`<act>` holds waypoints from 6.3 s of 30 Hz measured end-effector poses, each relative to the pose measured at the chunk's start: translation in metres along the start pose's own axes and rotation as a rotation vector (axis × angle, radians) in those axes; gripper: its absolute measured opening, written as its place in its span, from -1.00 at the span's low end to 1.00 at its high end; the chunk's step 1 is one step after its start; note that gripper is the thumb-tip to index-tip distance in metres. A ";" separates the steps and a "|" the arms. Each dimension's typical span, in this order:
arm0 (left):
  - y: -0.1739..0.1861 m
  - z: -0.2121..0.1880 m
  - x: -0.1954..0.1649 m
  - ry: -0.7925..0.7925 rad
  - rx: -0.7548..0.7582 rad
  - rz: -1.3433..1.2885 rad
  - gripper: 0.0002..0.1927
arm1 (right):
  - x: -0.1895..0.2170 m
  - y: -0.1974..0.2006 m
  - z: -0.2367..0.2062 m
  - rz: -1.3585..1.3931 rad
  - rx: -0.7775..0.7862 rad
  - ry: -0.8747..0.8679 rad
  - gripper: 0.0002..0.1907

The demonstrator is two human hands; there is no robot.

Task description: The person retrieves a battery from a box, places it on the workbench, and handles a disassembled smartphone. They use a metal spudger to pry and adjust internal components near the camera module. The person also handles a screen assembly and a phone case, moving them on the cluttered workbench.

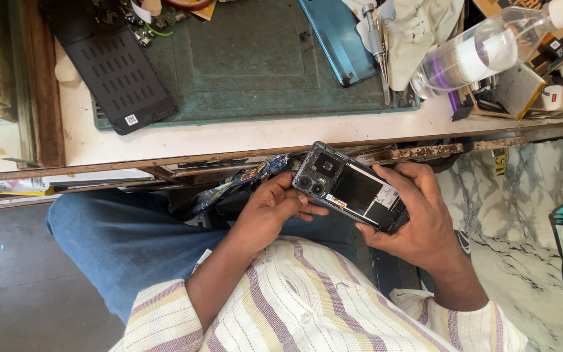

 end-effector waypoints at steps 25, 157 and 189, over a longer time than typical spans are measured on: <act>-0.004 -0.005 -0.011 -0.008 -0.056 0.058 -0.57 | 0.002 -0.002 -0.002 0.031 0.011 0.065 0.00; -0.042 -0.033 -0.062 -0.190 0.235 0.036 -0.49 | 0.020 -0.059 0.044 1.213 -0.176 0.040 -0.81; -0.049 -0.036 -0.054 -0.169 0.251 0.048 -0.49 | 0.010 -0.060 0.043 1.266 -0.100 0.110 -0.83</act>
Point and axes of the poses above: each hand's wrist, its own z-axis towards the middle knuckle, its own y-axis out of the back of the hand, x = y × z, the point moved 5 cm from there along z, towards the middle knuckle, and after that the axes turned 13 degrees about -z, right-handed, at the moved point
